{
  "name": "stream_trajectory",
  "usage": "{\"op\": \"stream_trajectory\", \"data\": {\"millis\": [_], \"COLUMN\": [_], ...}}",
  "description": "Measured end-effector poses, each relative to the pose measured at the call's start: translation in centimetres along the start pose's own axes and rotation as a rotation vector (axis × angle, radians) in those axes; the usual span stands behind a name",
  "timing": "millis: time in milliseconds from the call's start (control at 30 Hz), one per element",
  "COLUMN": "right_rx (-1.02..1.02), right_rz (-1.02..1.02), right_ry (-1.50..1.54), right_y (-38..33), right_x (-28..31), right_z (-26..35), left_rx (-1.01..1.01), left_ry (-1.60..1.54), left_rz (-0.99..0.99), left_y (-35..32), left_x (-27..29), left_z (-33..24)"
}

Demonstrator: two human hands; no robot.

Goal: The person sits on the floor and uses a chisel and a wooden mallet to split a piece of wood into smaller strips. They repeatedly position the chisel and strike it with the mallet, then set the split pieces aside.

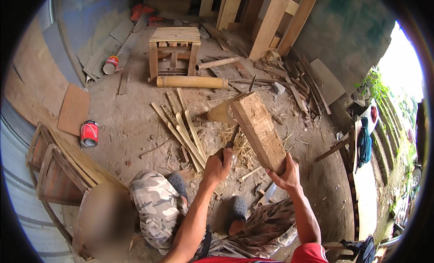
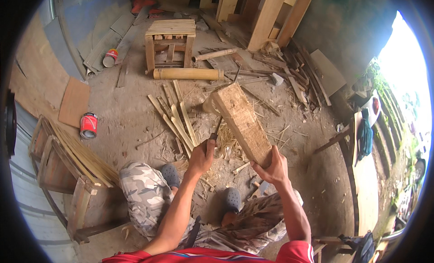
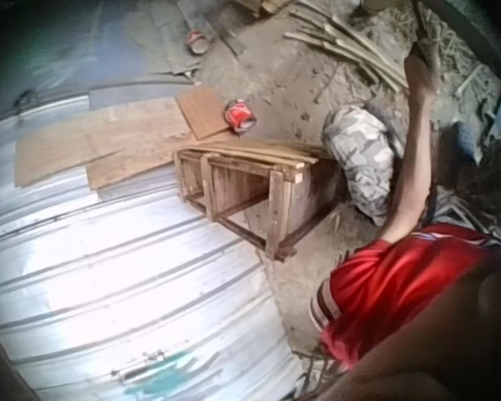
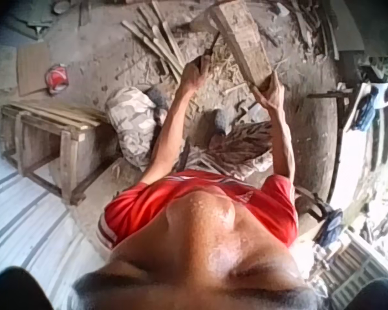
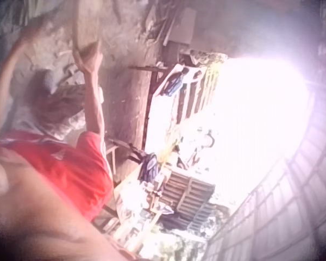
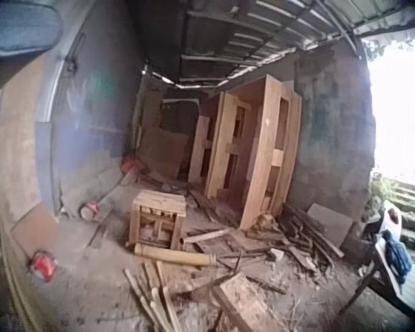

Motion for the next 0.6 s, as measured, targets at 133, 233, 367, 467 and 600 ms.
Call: {"op": "stream_trajectory", "data": {"millis": [133, 233, 367, 467, 600], "right_rx": [0.05, 0.177, 0.276, -0.07, 0.096], "right_rz": [-0.208, -0.387, -0.322, 0.124, -0.113], "right_ry": [0.17, 0.419, 0.322, -0.086, 0.021], "right_y": [-0.2, -0.4, -1.4, -1.4, -1.2], "right_x": [2.7, 3.9, 0.7, -1.8, 0.6], "right_z": [2.5, 4.0, 0.8, -1.4, 1.7], "left_rx": [0.07, 0.049, 0.125, 0.189, 0.014], "left_ry": [0.045, 0.0, 0.023, 0.085, 0.049], "left_rz": [0.024, 0.007, 0.084, 0.128, 0.013], "left_y": [0.4, 0.2, 0.5, 0.2, 0.8], "left_x": [0.0, 0.1, -0.7, -0.6, -0.2], "left_z": [1.1, 1.2, 0.3, 1.0, 1.3]}}
Point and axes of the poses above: each hand's wrist, its own y-axis towards the middle knuckle, its own x-axis out of the back of the hand, z = x × y, the point moved 8 cm from there along y, towards the middle knuckle, and after that the axes turned 6 degrees about x, right-handed, at the moved point
